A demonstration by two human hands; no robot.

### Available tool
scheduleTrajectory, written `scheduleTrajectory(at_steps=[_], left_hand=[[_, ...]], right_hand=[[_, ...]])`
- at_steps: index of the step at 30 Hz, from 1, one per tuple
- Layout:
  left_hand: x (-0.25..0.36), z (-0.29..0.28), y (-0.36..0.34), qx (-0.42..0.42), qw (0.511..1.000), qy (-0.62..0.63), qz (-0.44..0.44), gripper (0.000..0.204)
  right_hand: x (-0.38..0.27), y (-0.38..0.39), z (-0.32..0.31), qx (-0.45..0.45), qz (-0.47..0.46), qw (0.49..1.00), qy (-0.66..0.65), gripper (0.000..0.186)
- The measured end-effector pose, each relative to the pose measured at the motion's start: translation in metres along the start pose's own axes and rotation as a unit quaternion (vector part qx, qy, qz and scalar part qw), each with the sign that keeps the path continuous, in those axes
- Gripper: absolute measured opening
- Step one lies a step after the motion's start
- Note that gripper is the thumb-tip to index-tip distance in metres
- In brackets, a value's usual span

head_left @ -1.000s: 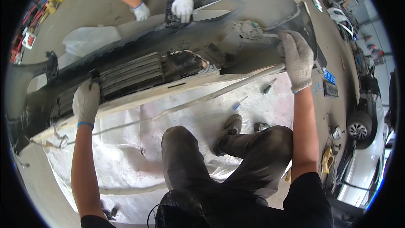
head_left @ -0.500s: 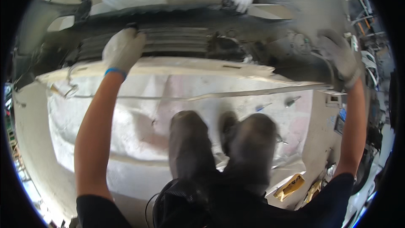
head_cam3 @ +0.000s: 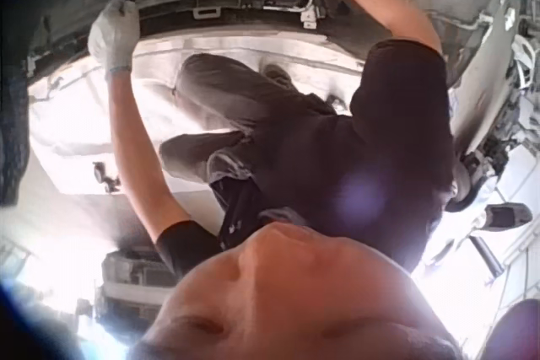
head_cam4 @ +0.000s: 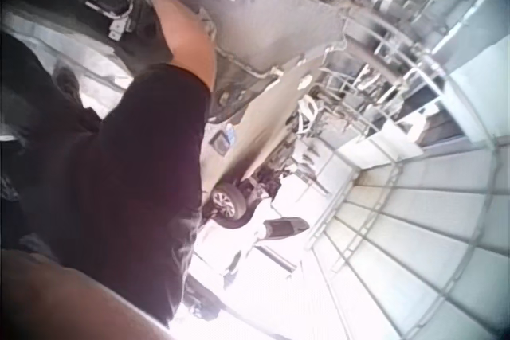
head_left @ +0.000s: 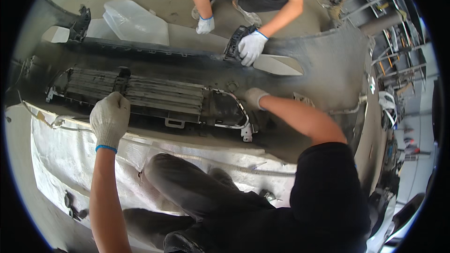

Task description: The person installs a chrome trim piece onto the rear side of a detached car bumper. They repeatedly align and press the trim into place while a coworker holds the bumper steady. The person also briefly walks away and returns to continue the installation.

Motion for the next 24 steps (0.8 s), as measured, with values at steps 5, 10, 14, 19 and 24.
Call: scheduleTrajectory(at_steps=[5,10,14,19,24], left_hand=[[0.002,0.010,-0.009,-0.025,1.000,0.016,-0.011,0.023],[0.003,0.002,-0.009,-0.018,0.999,0.010,-0.026,0.021],[0.000,0.005,-0.007,-0.070,0.996,-0.007,-0.056,0.022],[0.005,0.009,-0.007,-0.038,0.999,-0.007,-0.036,0.019],[0.004,0.004,-0.006,-0.024,0.999,0.019,-0.035,0.019]], right_hand=[[0.041,-0.032,0.070,-0.047,0.001,0.997,-0.061,0.041],[0.048,-0.043,0.071,-0.014,-0.018,0.992,-0.121,0.041],[0.044,-0.040,0.071,0.011,-0.010,0.988,-0.151,0.037],[0.052,-0.040,0.093,0.089,-0.039,0.985,-0.143,0.034],[0.047,-0.039,0.090,0.080,-0.012,0.982,-0.171,0.033]])
Point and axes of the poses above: each hand's wrist, its own y-axis away from the middle knuckle, its own z-axis out of the palm, x = y × z, the point moved 4 cm from there along -y, towards the middle knuckle, and after that the axes turned 6 degrees about x, right-handed, at the moved point
